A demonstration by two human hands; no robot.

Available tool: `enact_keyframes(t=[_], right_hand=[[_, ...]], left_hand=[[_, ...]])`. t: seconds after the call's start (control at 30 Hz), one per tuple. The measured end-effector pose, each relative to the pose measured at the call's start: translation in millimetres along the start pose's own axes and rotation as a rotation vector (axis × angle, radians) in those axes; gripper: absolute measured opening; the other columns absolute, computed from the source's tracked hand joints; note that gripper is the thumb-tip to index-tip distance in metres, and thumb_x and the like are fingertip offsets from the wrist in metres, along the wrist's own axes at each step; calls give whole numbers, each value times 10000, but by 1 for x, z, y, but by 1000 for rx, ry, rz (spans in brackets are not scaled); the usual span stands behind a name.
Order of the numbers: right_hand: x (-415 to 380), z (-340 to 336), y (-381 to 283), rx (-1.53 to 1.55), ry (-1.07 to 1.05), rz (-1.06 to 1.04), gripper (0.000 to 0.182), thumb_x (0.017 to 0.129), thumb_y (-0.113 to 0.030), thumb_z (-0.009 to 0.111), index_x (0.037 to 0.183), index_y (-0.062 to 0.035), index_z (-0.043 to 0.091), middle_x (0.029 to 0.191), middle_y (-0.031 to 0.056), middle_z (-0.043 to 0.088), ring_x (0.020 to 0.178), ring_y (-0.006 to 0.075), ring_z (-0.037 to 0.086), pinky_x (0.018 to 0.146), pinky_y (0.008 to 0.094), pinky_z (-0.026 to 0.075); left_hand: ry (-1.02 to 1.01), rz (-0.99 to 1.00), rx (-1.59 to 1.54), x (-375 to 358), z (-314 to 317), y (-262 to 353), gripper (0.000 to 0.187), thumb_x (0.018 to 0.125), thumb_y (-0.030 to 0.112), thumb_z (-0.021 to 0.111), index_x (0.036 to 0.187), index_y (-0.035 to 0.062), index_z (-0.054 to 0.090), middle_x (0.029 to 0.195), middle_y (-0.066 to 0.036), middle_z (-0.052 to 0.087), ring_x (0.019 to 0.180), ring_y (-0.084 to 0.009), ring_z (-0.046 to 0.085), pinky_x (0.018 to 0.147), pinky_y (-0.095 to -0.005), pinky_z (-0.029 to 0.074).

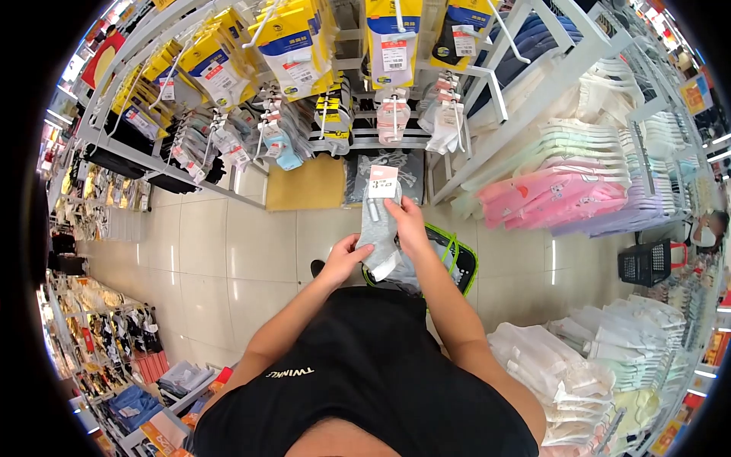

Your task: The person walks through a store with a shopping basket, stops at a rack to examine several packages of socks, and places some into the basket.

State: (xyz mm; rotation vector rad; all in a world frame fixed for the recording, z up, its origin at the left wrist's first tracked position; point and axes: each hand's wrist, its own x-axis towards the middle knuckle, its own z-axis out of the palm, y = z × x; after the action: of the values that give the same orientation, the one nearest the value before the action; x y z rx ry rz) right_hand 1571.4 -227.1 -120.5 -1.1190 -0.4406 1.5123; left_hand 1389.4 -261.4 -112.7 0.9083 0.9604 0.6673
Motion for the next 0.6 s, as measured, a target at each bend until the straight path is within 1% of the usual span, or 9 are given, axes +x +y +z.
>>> enact_keyframes(t=[0.1,0.17,0.33,0.43,0.6], right_hand=[[2,9,2,-14,-19,-3,215,923,-154,590,1094,-23,586,1004,39,654,872,122,622,758,273,490],[3,14,4,-15,-48,1,240,912,-148,606,1100,1,595,1015,43,646,901,114,586,806,269,454],[-2,30,2,-39,-48,-6,254,918,-147,597,1126,-1,588,1029,42,646,907,115,591,810,272,457],[-8,39,-5,-40,-53,-30,267,916,-147,601,1142,-7,583,1034,41,646,913,111,589,819,272,459],[-10,34,0,-9,-14,-74,276,912,-149,609,1148,-9,581,1039,40,647,914,109,587,824,270,457]], left_hand=[[17,-1,-12,-2,-8,-2,361,884,156,659,1163,-49,556,978,-50,643,841,-96,583,767,-248,474],[15,3,-12,-3,-13,-4,365,884,160,660,1166,-48,555,977,-52,643,843,-96,583,767,-248,473],[61,-36,-3,-8,-23,0,366,884,163,654,1167,-47,556,999,-58,638,883,-99,576,789,-249,465],[38,-37,10,-8,-27,7,364,883,160,654,1169,-44,558,1004,-55,634,882,-100,572,787,-249,461],[-6,-46,27,-5,-28,8,340,881,155,653,1149,-36,568,984,-46,635,863,-99,569,773,-247,456]])
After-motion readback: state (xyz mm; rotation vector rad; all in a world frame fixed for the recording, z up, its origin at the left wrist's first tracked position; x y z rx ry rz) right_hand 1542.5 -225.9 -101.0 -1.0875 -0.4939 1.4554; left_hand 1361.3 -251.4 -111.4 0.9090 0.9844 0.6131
